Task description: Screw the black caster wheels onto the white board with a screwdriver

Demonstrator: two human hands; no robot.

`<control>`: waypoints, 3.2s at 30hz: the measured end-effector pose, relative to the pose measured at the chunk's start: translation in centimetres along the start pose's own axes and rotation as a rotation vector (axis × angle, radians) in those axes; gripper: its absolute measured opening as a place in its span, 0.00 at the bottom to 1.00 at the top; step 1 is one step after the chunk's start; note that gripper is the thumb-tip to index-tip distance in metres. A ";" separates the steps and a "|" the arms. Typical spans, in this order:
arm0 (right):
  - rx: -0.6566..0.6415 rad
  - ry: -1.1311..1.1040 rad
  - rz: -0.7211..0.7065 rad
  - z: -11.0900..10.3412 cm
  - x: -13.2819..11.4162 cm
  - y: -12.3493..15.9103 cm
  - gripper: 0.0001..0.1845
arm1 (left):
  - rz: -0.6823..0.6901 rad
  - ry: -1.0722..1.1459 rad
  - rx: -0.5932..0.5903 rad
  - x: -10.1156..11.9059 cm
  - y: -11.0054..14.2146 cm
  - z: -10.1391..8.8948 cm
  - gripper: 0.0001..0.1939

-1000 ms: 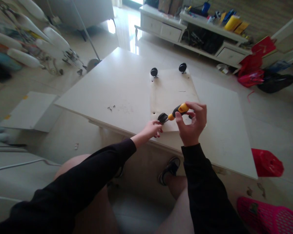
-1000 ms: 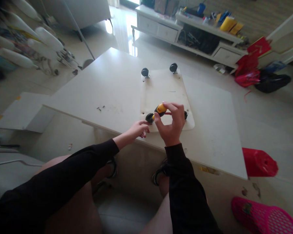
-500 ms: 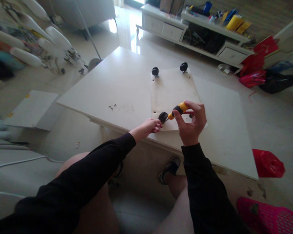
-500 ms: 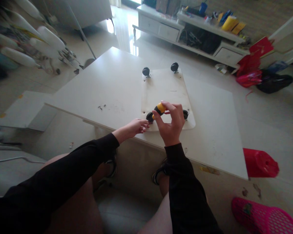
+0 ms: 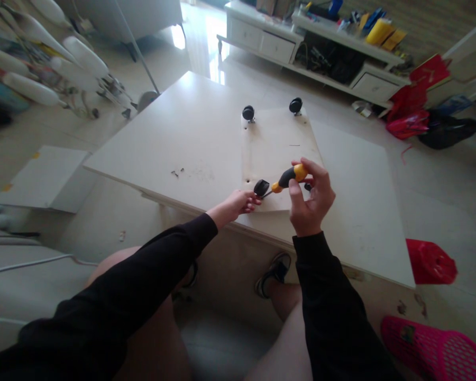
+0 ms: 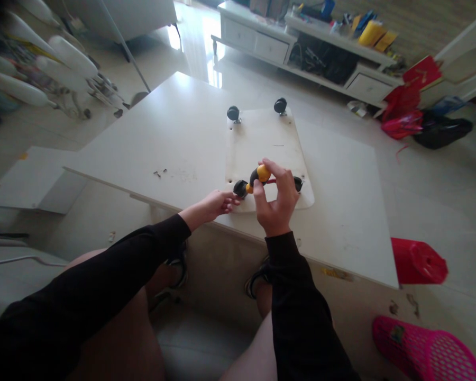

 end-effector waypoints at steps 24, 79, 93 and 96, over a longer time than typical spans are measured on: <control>0.004 0.058 -0.043 0.6 0.0 0.3 0.19 | -0.012 0.017 -0.031 -0.1 -0.1 0.1 0.09; 0.012 0.096 -0.053 1.6 0.2 0.5 0.26 | 0.012 0.001 -0.024 -0.1 0.3 0.4 0.09; 0.048 0.056 -0.004 1.8 0.0 0.5 0.26 | -0.003 0.011 -0.009 -0.1 0.1 0.4 0.09; 0.013 -0.009 -0.003 1.9 0.1 0.7 0.29 | -0.009 0.009 -0.015 -0.2 0.2 0.4 0.08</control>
Point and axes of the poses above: each hand's wrist, its own y-axis away from the middle knuckle, its own z-axis out of the palm, x = y × z, the point moved 3 cm from there along -y, towards the middle knuckle, and after that the axes turned 2 degrees about x, right-handed, at the moved point
